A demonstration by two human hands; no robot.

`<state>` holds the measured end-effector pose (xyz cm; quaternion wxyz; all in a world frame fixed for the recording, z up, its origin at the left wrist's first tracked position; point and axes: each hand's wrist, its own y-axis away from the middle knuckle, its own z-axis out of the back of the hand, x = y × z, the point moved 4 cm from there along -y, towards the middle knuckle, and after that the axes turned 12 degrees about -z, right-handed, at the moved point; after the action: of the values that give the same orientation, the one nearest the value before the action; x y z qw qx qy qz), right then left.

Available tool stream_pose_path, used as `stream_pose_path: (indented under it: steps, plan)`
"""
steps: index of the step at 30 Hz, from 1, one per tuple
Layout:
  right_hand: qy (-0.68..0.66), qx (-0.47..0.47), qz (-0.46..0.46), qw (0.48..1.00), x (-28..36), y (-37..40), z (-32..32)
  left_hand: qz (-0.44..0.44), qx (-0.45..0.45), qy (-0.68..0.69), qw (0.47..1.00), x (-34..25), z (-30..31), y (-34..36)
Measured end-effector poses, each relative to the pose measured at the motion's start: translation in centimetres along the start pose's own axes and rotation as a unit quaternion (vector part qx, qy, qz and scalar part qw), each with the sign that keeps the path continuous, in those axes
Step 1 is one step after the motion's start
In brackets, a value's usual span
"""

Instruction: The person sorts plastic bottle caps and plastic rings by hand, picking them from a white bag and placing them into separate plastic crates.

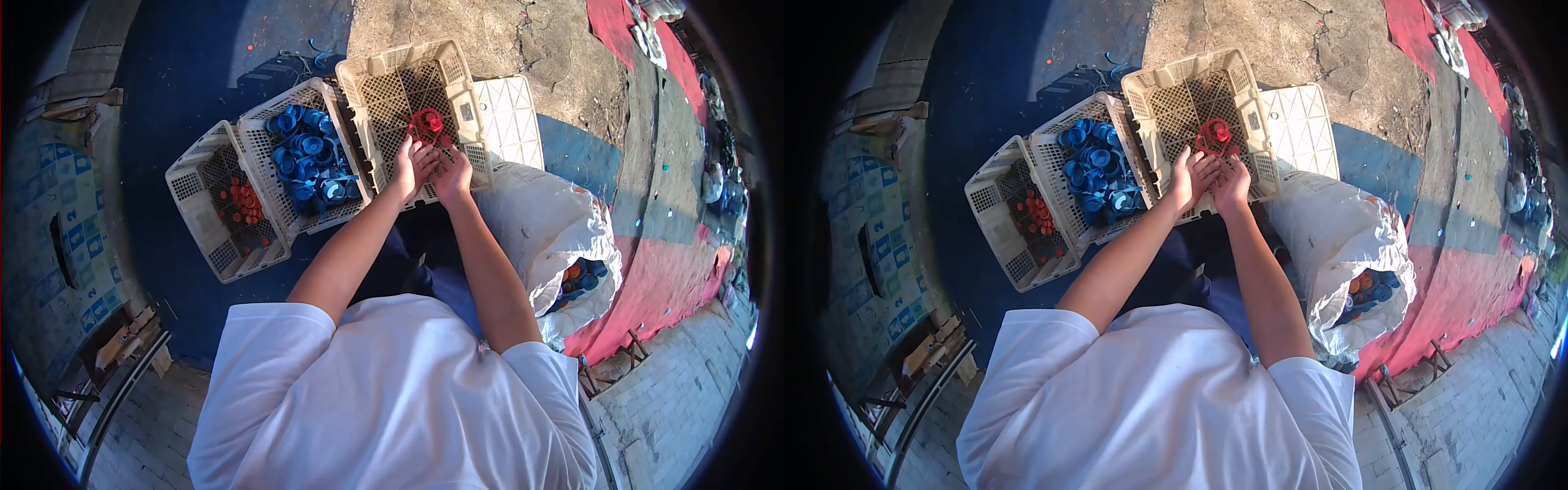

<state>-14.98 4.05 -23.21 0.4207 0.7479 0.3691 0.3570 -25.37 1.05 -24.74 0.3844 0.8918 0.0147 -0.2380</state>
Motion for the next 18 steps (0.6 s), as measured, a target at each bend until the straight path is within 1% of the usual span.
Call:
stream_pose_path:
  steps: [2, 3, 6, 7, 10, 11, 14, 15, 16, 18]
  plan:
    - [0.009, 0.016, 0.002, 1.000, 0.2, 0.2, 0.1, 0.001, 0.003, -0.009, 1.000, -0.4, 0.0, 0.3]
    - [0.007, 0.010, 0.001, 1.000, 0.2, 0.9, -0.1, 0.003, -0.013, -0.007, 1.000, -0.3, 0.5, 0.2]
    - [0.021, -0.008, -0.018, 1.000, 0.0, 1.3, 0.5, 0.008, -0.039, -0.062, 0.997, 0.1, 1.5, 0.6]
    - [0.032, -0.021, -0.014, 0.999, -0.3, 1.4, 0.8, 0.011, -0.057, -0.050, 0.997, 0.4, 1.4, 0.9]
    - [0.102, -0.015, 0.002, 0.995, -0.5, 1.9, 1.7, 0.029, -0.059, -0.080, 0.995, 1.8, 1.4, 1.3]
    - [0.111, -0.033, -0.007, 0.993, -0.4, 2.0, 2.4, 0.047, -0.057, -0.092, 0.993, 2.3, 1.6, 1.2]
    - [0.177, -0.029, 0.039, 0.983, 0.1, 4.1, 4.1, 0.111, -0.010, -0.145, 0.983, 3.1, 1.1, 1.9]
    - [0.218, -0.036, 0.089, 0.971, 0.5, 5.7, 4.2, 0.128, -0.037, -0.175, 0.976, 3.3, 1.1, 2.2]
    - [0.251, -0.028, 0.104, 0.962, 0.5, 6.6, 4.6, 0.146, -0.049, -0.204, 0.967, 3.4, 0.7, 2.6]
    - [0.309, -0.033, 0.139, 0.940, 1.1, 9.4, 6.4, 0.152, -0.034, -0.206, 0.966, 3.8, -0.2, 3.0]
